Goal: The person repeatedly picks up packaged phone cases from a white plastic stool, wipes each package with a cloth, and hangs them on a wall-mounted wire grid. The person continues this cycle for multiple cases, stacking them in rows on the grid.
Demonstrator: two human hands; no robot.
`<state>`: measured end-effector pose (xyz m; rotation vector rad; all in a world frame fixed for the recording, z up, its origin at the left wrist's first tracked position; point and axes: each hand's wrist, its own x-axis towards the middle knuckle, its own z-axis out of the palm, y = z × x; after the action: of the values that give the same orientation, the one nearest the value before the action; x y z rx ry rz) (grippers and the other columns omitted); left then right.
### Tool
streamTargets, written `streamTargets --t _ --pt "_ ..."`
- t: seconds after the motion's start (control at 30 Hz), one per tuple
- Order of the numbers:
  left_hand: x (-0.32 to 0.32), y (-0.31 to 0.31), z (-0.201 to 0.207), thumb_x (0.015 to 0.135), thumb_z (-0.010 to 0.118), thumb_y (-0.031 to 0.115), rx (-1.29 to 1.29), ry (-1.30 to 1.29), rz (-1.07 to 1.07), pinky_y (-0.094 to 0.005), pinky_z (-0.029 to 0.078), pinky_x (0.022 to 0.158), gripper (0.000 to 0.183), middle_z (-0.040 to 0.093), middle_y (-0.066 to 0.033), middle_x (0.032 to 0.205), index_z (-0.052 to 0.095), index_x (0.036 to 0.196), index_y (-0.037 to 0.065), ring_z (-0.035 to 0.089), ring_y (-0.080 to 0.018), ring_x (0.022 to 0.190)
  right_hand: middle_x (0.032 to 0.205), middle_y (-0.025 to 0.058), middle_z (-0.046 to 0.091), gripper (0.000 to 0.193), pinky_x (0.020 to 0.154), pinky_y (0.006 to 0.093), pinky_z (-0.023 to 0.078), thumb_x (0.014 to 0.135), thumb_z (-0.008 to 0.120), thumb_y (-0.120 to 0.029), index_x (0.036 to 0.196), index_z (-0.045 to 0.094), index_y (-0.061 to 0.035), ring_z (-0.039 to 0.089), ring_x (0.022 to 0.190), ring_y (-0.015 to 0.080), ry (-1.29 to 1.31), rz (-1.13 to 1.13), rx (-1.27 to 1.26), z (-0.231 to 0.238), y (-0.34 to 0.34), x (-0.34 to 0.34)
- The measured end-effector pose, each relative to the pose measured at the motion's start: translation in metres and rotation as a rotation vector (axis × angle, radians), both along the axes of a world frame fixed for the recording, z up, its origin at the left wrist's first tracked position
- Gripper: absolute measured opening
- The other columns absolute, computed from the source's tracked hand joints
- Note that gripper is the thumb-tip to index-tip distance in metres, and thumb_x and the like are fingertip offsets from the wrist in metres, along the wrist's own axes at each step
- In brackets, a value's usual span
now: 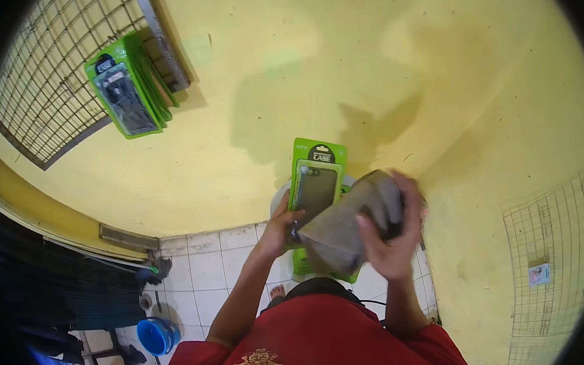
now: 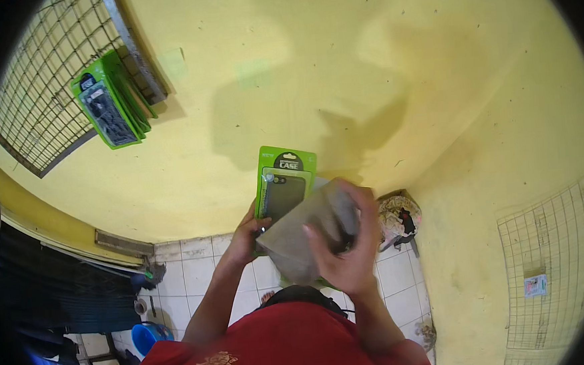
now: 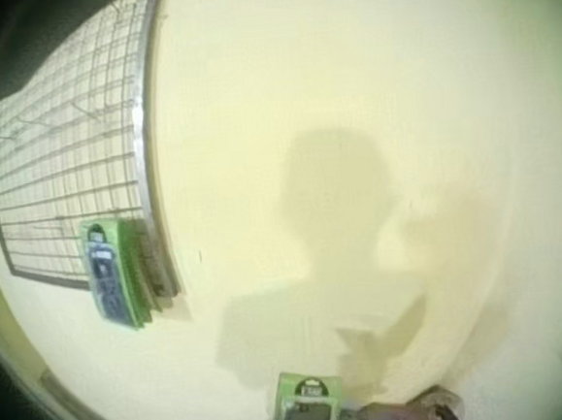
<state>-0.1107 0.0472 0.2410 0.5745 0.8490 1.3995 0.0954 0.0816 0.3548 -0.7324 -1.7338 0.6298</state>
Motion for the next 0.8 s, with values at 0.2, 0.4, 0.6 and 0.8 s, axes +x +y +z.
streamTargets --t 0.2,0.4,0.6,0.8 --pt "-0.019 -0.060 0.008 0.101 0.044 0.025 -0.064 -0.059 -0.030 -0.0413 0.039 0.110 0.059 0.041 -0.0180 0.147 0.022 0.154 0.007 0.045 -0.0304 0.132 0.145 0.0297 0.033 0.094 0.109 0.0552 0.031 0.071 0.082 -0.026 0.149 0.034 -0.0062 0.034 0.134 0.0480 -0.284 0.034 0.013 -0.024 -0.041 -0.088" --pt "-0.071 -0.100 -0.017 0.102 0.040 0.026 0.256 -0.237 -0.240 -0.0413 0.043 0.106 0.053 0.046 -0.0174 0.142 0.033 0.146 -0.002 0.050 -0.0278 0.128 0.150 0.0348 0.022 0.102 0.111 0.0588 0.026 0.069 0.084 -0.035 0.152 0.031 -0.0074 0.024 0.138 0.0546 -0.230 -0.026 0.117 -0.023 -0.092 -0.131" --pt "-0.083 -0.115 0.008 0.103 0.031 0.046 0.463 0.047 0.012 -0.0440 0.036 0.112 0.064 0.045 -0.0162 0.144 0.034 0.145 -0.002 0.046 -0.0295 0.132 0.146 0.0349 0.026 0.098 0.105 0.0596 0.033 0.072 0.079 -0.044 0.152 0.034 -0.0089 0.027 0.137 0.0545 -0.329 -0.046 0.249 -0.006 -0.099 -0.157" --pt "-0.114 -0.106 0.040 0.097 0.021 0.068 0.555 -0.227 -0.052 -0.0457 0.027 0.117 0.087 0.033 -0.0168 0.154 0.018 0.153 0.002 0.034 -0.0303 0.141 0.143 0.0284 0.032 0.086 0.105 0.0622 0.030 0.074 0.076 -0.045 0.147 0.044 -0.0119 0.027 0.137 0.0524 -0.316 -0.020 0.354 0.000 -0.104 -0.201"
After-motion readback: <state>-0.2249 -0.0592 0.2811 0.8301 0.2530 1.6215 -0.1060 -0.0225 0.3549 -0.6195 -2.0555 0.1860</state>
